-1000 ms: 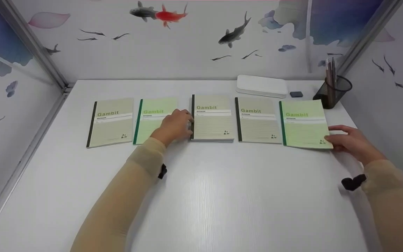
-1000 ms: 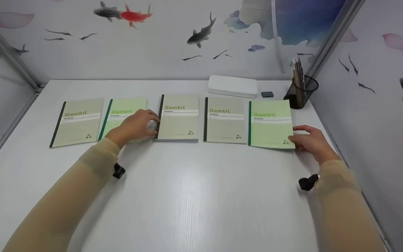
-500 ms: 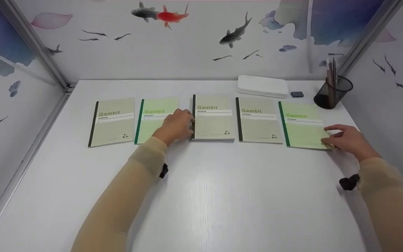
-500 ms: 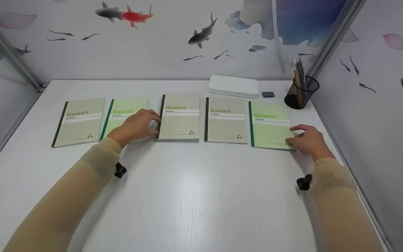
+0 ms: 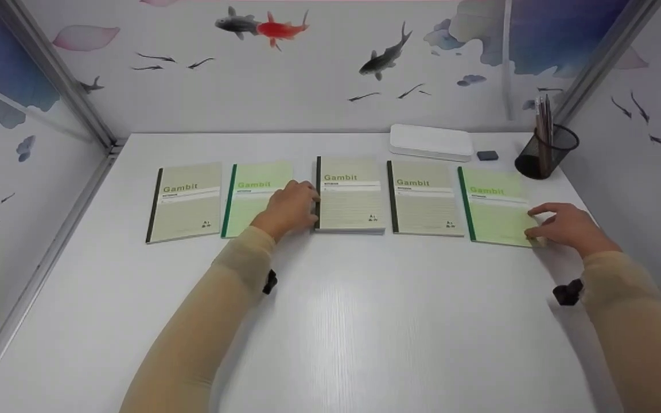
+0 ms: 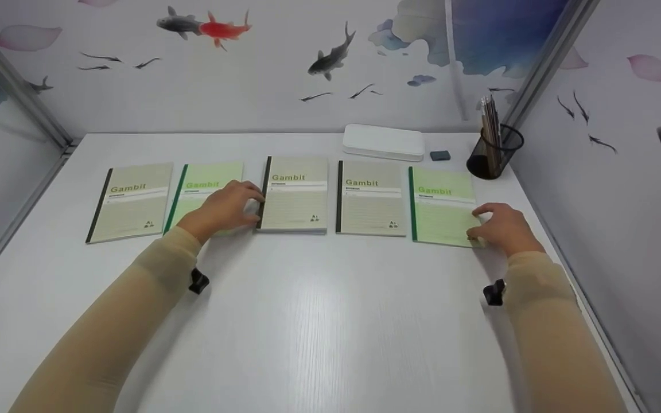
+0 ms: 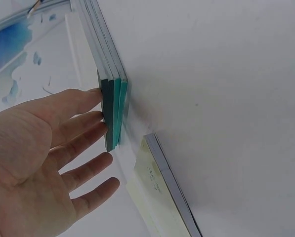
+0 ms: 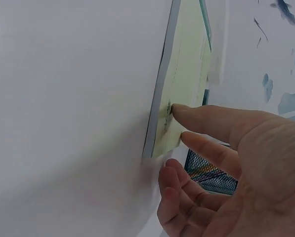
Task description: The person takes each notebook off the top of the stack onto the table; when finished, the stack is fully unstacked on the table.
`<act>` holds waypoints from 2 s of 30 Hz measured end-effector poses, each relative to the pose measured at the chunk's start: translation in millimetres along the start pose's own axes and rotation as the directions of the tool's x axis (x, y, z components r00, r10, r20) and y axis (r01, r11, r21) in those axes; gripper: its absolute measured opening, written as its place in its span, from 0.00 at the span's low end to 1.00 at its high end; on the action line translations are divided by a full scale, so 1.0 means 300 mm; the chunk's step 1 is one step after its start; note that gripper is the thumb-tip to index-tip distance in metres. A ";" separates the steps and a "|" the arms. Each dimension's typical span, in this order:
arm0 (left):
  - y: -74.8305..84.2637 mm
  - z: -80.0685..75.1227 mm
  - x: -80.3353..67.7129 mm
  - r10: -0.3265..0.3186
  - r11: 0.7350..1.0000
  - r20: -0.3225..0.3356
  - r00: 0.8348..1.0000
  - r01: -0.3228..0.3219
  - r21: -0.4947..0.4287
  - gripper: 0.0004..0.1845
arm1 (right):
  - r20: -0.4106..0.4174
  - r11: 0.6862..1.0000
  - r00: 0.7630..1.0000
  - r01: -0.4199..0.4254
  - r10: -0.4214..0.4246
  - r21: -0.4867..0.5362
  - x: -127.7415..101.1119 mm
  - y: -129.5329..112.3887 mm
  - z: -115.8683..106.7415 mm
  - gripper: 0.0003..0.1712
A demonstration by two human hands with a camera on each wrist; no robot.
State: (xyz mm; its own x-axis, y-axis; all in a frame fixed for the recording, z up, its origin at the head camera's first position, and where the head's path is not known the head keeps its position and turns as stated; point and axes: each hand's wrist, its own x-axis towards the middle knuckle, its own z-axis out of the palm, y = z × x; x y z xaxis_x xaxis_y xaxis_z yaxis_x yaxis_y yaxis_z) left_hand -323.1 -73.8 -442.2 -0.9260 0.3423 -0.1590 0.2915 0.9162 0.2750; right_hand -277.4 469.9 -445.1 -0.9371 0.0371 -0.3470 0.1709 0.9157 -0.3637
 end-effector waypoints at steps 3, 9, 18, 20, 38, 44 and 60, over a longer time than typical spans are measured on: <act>0.004 0.000 0.003 -0.004 1.000 0.001 1.000 0.005 -0.013 0.24 | -0.012 0.999 1.000 -0.026 0.026 0.020 0.000 -0.026 0.011 0.40; 0.003 -0.002 0.008 -0.009 1.000 0.014 1.000 0.009 -0.014 0.25 | -0.130 0.990 0.991 0.011 0.007 0.138 0.005 -0.158 0.081 0.34; 0.002 0.000 0.010 -0.013 1.000 0.020 1.000 0.013 0.008 0.24 | -0.175 0.935 0.972 0.202 -0.156 0.292 0.041 -0.458 0.190 0.23; 0.003 0.000 0.011 -0.017 1.000 0.023 1.000 0.017 0.005 0.24 | -0.153 0.924 0.974 0.211 -0.169 0.318 0.052 -0.515 0.216 0.22; -0.013 0.002 0.012 -0.016 0.999 0.004 1.000 0.016 -0.028 0.24 | -0.010 0.852 0.986 0.148 -0.165 0.503 0.195 -0.817 0.345 0.28; -0.015 0.002 0.008 -0.028 0.997 0.010 1.000 0.029 -0.077 0.24 | 0.003 0.864 0.991 0.115 -0.134 0.491 0.213 -0.857 0.349 0.35; -0.051 0.001 0.012 -0.004 0.992 -0.010 1.000 0.002 -0.124 0.25 | 0.040 0.860 0.996 0.048 -0.079 0.508 0.230 -0.839 0.322 0.36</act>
State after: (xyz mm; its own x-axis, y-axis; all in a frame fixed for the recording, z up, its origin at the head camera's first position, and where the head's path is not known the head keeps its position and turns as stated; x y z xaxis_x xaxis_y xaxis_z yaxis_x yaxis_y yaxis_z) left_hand -330.7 -86.6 -447.3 -0.9294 0.3370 -0.1504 0.2575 0.8842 0.3898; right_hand -355.8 203.2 -461.0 -0.9347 -0.0514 -0.3518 0.2570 0.5861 -0.7684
